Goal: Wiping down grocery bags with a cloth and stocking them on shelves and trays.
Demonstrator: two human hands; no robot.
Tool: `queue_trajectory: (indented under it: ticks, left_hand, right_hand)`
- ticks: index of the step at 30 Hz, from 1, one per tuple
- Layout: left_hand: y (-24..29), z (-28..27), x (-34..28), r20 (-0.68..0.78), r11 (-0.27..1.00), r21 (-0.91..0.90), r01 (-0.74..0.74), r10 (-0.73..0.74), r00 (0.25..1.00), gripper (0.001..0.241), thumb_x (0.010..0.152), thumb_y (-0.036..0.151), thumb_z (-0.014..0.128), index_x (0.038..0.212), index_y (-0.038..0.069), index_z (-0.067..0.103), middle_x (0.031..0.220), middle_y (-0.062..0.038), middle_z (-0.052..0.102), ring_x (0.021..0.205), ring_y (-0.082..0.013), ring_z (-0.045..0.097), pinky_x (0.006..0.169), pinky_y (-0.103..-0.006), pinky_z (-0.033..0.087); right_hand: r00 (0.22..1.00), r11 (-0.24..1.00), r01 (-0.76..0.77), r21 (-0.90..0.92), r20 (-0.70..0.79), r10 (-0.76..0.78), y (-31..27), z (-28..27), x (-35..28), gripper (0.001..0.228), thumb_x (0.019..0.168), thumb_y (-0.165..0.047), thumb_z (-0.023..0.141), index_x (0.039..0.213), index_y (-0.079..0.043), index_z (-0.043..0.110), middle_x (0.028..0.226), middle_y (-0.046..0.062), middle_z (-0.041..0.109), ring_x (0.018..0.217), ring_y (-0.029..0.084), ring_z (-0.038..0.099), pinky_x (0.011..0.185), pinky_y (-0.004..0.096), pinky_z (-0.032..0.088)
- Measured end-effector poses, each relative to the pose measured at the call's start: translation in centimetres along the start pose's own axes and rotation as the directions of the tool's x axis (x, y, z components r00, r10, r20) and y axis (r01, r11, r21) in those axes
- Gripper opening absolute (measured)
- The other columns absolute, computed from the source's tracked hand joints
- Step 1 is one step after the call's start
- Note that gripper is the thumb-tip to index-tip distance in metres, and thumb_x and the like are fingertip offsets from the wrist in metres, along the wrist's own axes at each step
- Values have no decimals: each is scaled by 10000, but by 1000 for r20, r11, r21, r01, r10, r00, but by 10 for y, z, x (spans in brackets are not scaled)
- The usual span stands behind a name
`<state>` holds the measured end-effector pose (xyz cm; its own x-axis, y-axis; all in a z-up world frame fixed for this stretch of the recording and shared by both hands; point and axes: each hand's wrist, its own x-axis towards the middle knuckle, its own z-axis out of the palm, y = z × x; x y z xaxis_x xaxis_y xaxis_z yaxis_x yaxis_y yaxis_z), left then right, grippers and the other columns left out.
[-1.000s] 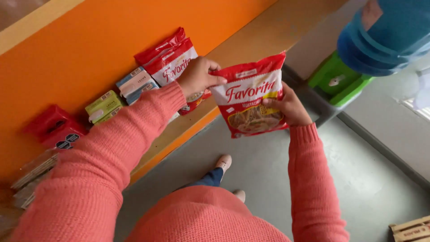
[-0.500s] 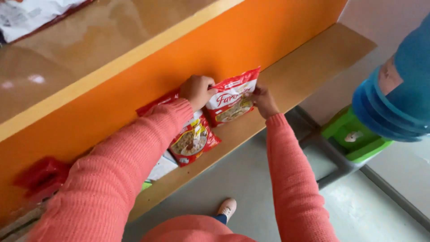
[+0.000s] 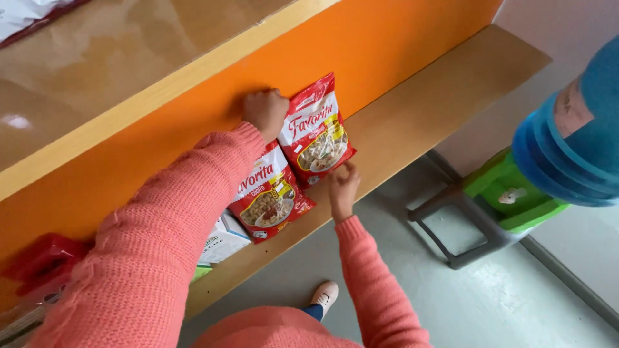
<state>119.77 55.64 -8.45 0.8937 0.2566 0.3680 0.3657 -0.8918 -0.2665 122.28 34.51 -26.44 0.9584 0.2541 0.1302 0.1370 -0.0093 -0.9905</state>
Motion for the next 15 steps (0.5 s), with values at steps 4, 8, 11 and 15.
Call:
queue_trajectory:
  ticks: [4, 8, 11, 15]
  left_hand:
    - [9, -19, -3, -42, 998, -15, -56, 55, 998, 78, 672, 64, 654, 731, 108, 681, 701, -60, 597, 606, -289, 647, 506, -426, 504]
    - [-5, 17, -1, -116, 999, 8, -43, 44, 992, 54, 669, 59, 639, 681, 110, 653, 631, -38, 588, 567, -282, 652, 485, -414, 494]
    - [-9, 24, -1, -174, 994, 77, -76, 89, 981, 60, 675, 58, 634, 646, 110, 629, 584, -38, 578, 533, -268, 643, 457, -398, 473]
    - [-3, 21, 8, -247, 987, 108, -122, 146, 958, 102, 707, 79, 608, 618, 126, 586, 527, -25, 537, 479, -255, 620, 415, -394, 446]
  right_hand:
    - [914, 892, -383, 241, 236, 329, -54, 14, -31, 813, 772, -36, 680, 1469, -189, 290, 1480, 240, 276, 1279, 421, 410, 950, 412, 499]
    - [939, 862, -311, 401, 271, 212, -39, 14, -2, 860, 818, 36, 632, 1506, -163, 157, 1518, 279, 136, 1245, 484, 412, 973, 425, 483]
    - [927, 826, -344, 446, 300, 225, -43, 16, 5, 807, 850, -3, 629, 1504, -158, 183, 1510, 256, 194, 1190, 349, 490, 950, 336, 505]
    - [932, 738, -360, 572, 252, 259, -70, 12, 15, 720, 882, -90, 633, 1487, -150, 245, 1522, 187, 217, 1273, 296, 435, 999, 392, 468]
